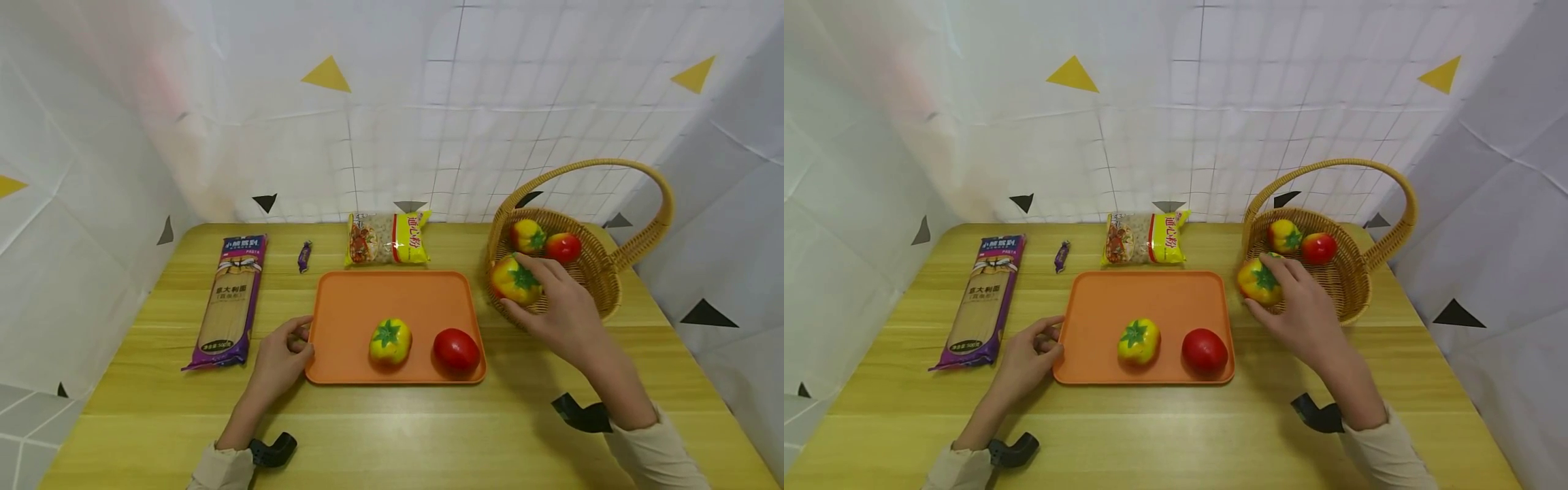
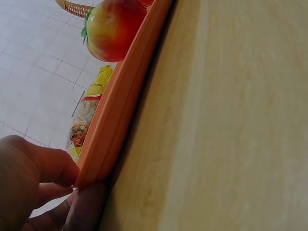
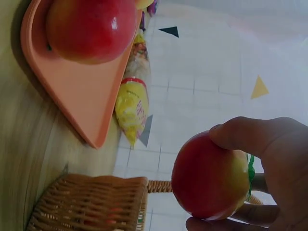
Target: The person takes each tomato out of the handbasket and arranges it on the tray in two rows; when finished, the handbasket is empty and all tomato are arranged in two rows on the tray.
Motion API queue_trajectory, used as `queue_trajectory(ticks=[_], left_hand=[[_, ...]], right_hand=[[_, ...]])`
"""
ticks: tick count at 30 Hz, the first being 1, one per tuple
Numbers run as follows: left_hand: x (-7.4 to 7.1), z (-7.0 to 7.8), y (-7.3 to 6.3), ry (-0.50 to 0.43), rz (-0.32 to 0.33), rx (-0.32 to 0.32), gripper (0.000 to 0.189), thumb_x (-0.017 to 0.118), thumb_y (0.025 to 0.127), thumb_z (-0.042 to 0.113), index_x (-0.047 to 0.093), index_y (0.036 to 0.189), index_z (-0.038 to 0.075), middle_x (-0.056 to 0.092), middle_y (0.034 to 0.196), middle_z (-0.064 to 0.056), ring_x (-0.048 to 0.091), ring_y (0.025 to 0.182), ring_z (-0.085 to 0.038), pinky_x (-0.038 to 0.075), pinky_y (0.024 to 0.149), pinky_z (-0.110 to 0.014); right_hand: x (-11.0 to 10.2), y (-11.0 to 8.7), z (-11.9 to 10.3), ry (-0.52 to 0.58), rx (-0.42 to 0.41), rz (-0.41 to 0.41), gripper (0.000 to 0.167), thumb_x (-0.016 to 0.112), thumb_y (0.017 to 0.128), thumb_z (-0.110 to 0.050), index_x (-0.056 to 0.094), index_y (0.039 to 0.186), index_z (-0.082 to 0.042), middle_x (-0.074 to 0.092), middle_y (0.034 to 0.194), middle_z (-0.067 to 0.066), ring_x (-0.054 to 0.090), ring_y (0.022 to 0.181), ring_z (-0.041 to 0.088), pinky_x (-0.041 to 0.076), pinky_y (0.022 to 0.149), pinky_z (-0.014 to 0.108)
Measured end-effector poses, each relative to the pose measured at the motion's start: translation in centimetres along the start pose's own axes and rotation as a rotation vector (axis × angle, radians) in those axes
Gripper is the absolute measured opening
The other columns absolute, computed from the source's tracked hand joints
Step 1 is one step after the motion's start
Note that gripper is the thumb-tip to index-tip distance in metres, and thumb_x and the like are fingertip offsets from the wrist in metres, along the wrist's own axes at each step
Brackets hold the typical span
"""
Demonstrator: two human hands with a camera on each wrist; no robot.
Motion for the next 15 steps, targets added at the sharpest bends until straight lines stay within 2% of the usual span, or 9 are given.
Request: queue_trajectory(ticks=[5,15], left_hand=[[0.1,-0.1,0.0,-0.006,-0.001,-0.005,0.05,0.065,0.086,0.003,0.063,0.135,0.012,0.065,0.099,-0.006,0.067,0.079,-0.016,0.054,0.065,-0.031],[0.1,-0.2,0.1,0.009,-0.004,-0.014,0.05,0.065,0.086,0.003,0.062,0.136,0.012,0.065,0.1,-0.006,0.067,0.081,-0.015,0.054,0.068,-0.032]], right_hand=[[0.5,0.2,-0.7,0.013,-0.012,-0.006,0.071,0.086,0.077,-0.019,0.055,0.14,-0.006,0.058,0.126,0.016,0.061,0.104,0.035,0.05,0.08,0.057],[1.3,0.5,-2.2,0.034,-0.062,0.002,0.072,0.087,0.076,-0.02,0.055,0.14,-0.008,0.059,0.128,0.012,0.064,0.097,0.029,0.054,0.074,0.049]])
Point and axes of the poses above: each hand's wrist, its own y-axis towards the middle knuckle, its own x-axis out of the palm, z = x × y, the point moved 9 cm from there along y, towards the middle knuckle
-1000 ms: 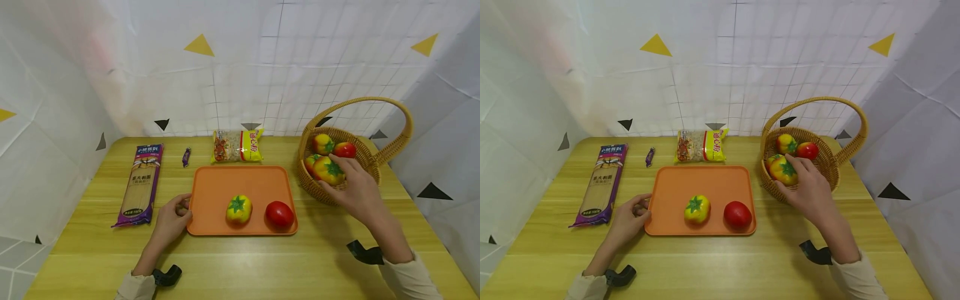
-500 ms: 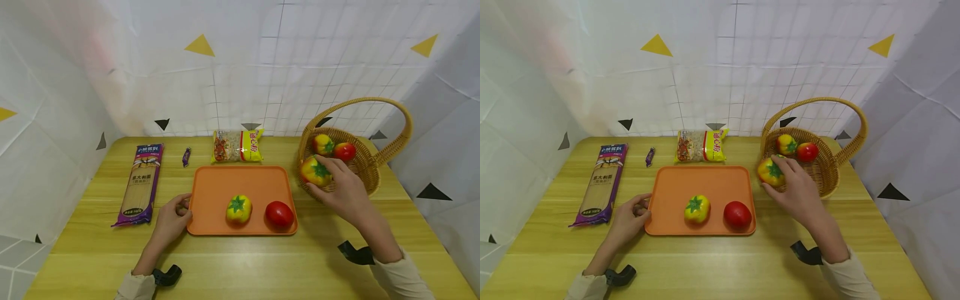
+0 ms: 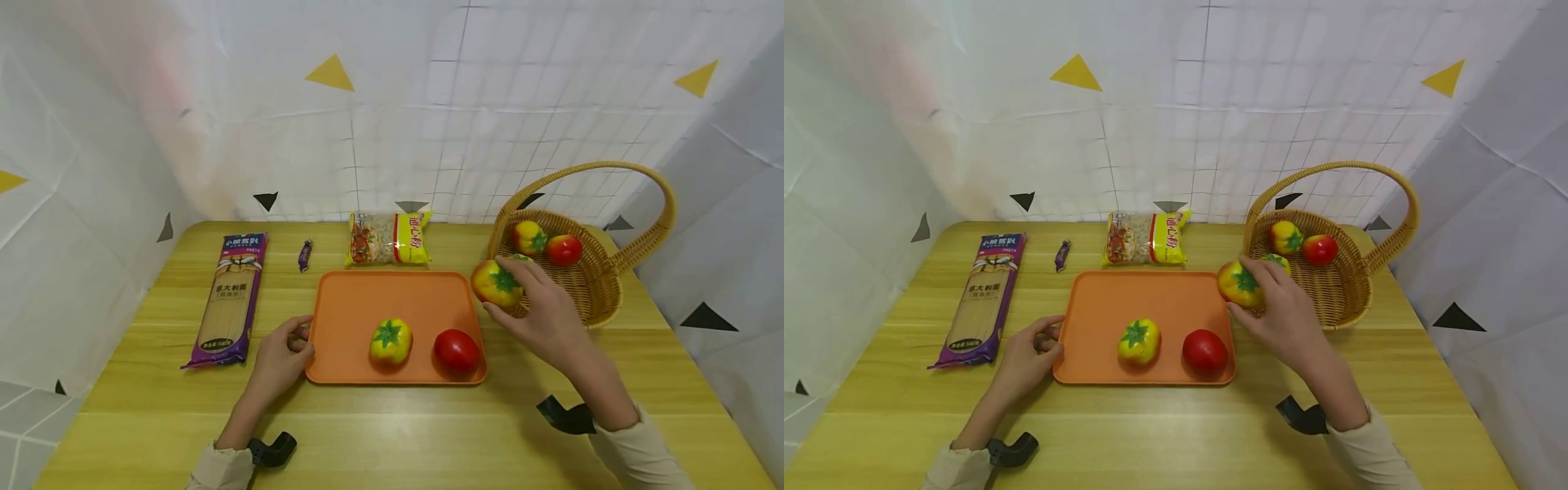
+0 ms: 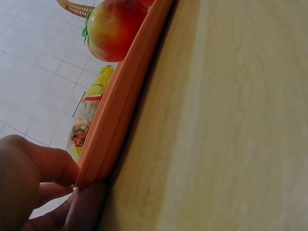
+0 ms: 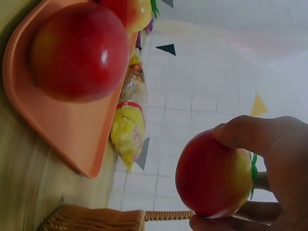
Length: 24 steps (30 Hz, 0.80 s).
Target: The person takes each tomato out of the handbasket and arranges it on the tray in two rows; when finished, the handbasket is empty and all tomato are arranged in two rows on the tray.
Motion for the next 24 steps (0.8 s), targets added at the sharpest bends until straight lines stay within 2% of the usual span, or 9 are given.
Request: queue_trajectory(ticks=[6,11,24], left_hand=[[-0.1,0.1,0.1,0.013,0.003,0.0,0.051,0.065,0.086,0.003,0.062,0.136,0.012,0.065,0.1,-0.006,0.067,0.081,-0.015,0.053,0.069,-0.032],[0.0,0.0,0.1,0.012,0.0,-0.006,0.051,0.065,0.086,0.002,0.062,0.136,0.012,0.065,0.1,-0.006,0.066,0.081,-0.015,0.054,0.069,-0.032],[0.1,0.0,0.1,0.008,-0.002,-0.009,0.051,0.065,0.087,0.002,0.062,0.136,0.013,0.064,0.101,-0.006,0.067,0.082,-0.016,0.054,0.068,-0.031]], right_hand=[[0.6,0.3,-0.9,0.013,-0.031,-0.001,0.073,0.087,0.076,-0.02,0.055,0.14,-0.01,0.06,0.127,0.01,0.063,0.093,0.025,0.055,0.071,0.045],[1.4,0.6,-1.7,0.054,-0.036,-0.026,0.071,0.087,0.077,-0.019,0.055,0.14,-0.009,0.058,0.128,0.009,0.062,0.094,0.024,0.055,0.074,0.045],[2.6,1.1,-3.5,0.078,-0.062,-0.063,0.069,0.086,0.079,-0.023,0.053,0.138,-0.007,0.059,0.126,0.009,0.061,0.096,0.021,0.055,0.077,0.042]])
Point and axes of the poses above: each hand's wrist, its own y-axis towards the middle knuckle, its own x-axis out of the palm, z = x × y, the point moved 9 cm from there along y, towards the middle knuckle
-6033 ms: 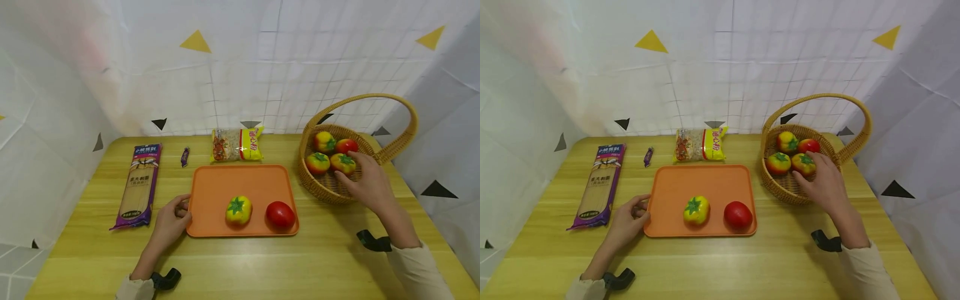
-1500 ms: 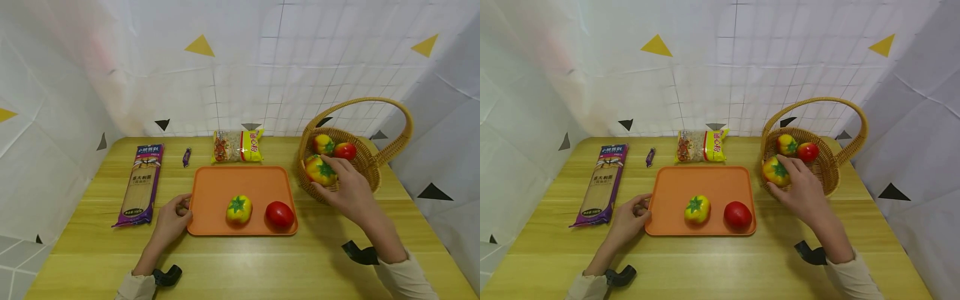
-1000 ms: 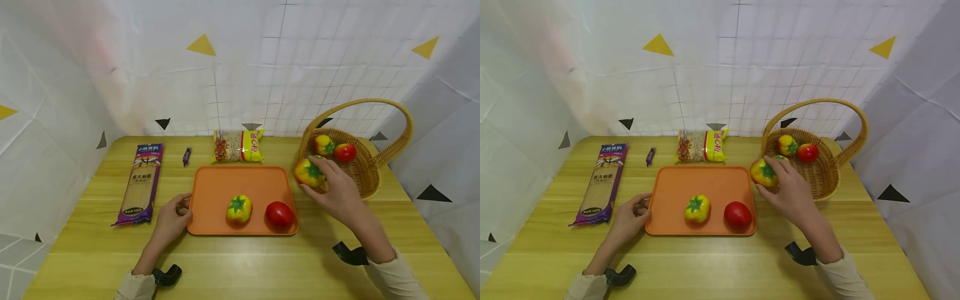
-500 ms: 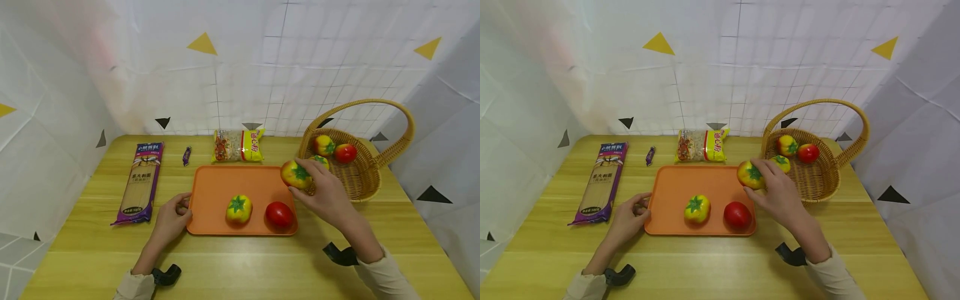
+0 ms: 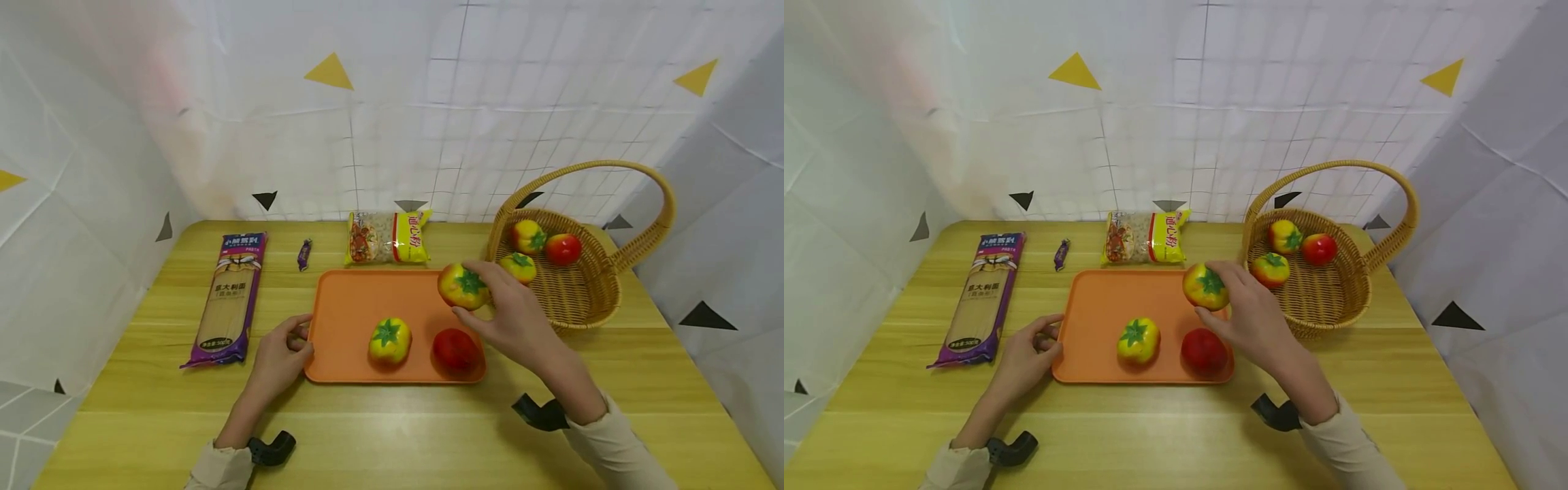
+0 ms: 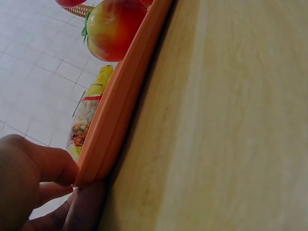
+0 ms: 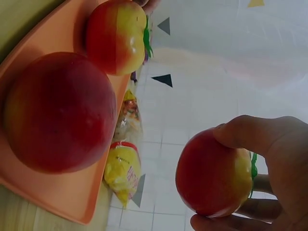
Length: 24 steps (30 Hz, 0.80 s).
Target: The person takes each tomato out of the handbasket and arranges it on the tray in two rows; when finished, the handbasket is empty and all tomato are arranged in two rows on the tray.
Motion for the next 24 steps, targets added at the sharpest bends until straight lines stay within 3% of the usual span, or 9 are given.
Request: queue_trajectory(ticks=[16,24], left_hand=[[0.0,0.1,-0.2,0.002,-0.003,-0.001,0.05,0.065,0.087,0.003,0.062,0.136,0.013,0.065,0.101,-0.007,0.067,0.082,-0.016,0.053,0.068,-0.032],[0.0,0.1,-0.1,0.011,0.002,0.012,0.05,0.065,0.087,0.003,0.062,0.136,0.013,0.065,0.1,-0.006,0.067,0.081,-0.016,0.054,0.068,-0.032]], right_hand=[[1.6,0.7,-2.2,0.06,-0.073,-0.036,0.065,0.086,0.078,-0.023,0.055,0.132,-0.006,0.061,0.124,0.006,0.061,0.102,0.019,0.054,0.084,0.04],[2.5,1.0,-3.2,0.072,-0.087,-0.046,0.064,0.085,0.079,-0.023,0.057,0.135,-0.008,0.058,0.132,0.006,0.063,0.108,0.022,0.053,0.089,0.041]])
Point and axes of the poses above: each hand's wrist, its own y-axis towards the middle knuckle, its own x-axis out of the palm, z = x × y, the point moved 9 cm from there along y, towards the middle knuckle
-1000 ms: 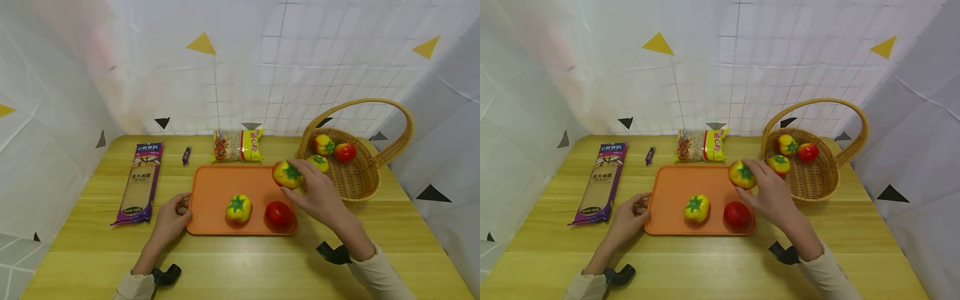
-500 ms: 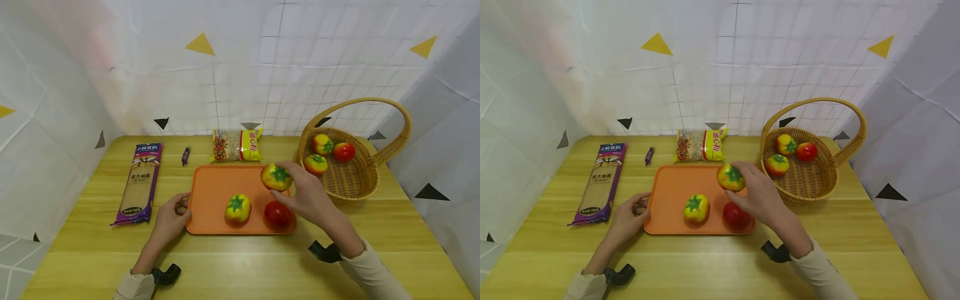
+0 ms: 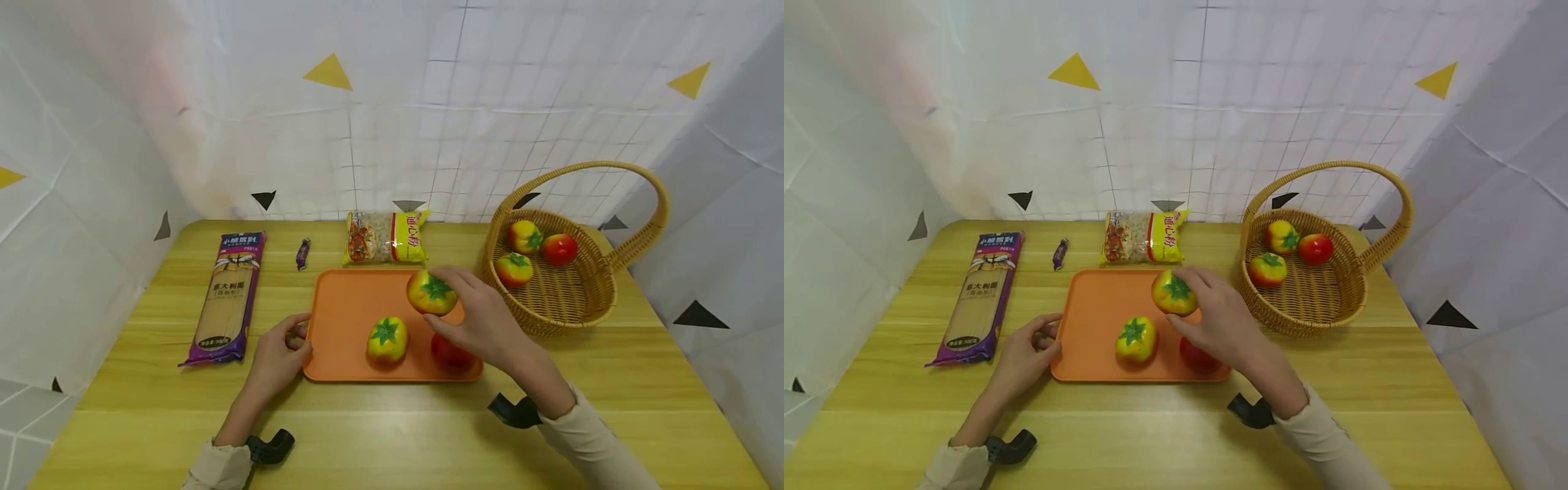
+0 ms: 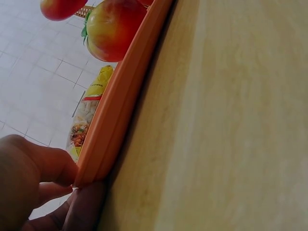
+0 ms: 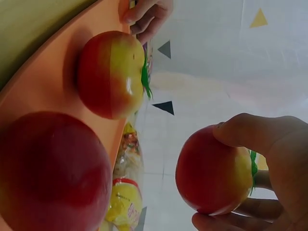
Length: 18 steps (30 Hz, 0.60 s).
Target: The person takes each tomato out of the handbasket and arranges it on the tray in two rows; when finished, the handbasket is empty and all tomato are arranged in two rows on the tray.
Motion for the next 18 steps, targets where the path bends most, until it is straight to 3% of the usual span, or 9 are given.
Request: queue_trajectory(ticks=[9,18], left_hand=[[-0.1,0.0,0.0,0.002,0.004,-0.001,0.051,0.065,0.086,0.003,0.062,0.136,0.013,0.065,0.1,-0.006,0.067,0.081,-0.016,0.054,0.07,-0.033],[-0.1,0.0,0.0,0.005,0.002,0.004,0.05,0.066,0.086,0.003,0.062,0.136,0.013,0.065,0.1,-0.006,0.067,0.082,-0.016,0.054,0.07,-0.033]], right_hand=[[1.3,0.9,-1.3,0.03,-0.015,-0.013,0.065,0.085,0.079,-0.024,0.059,0.136,-0.01,0.055,0.132,0.011,0.062,0.107,0.026,0.054,0.088,0.043],[2.8,1.6,-2.3,0.083,-0.041,-0.048,0.064,0.086,0.078,-0.019,0.059,0.135,-0.011,0.053,0.127,0.007,0.061,0.095,0.019,0.054,0.079,0.036]])
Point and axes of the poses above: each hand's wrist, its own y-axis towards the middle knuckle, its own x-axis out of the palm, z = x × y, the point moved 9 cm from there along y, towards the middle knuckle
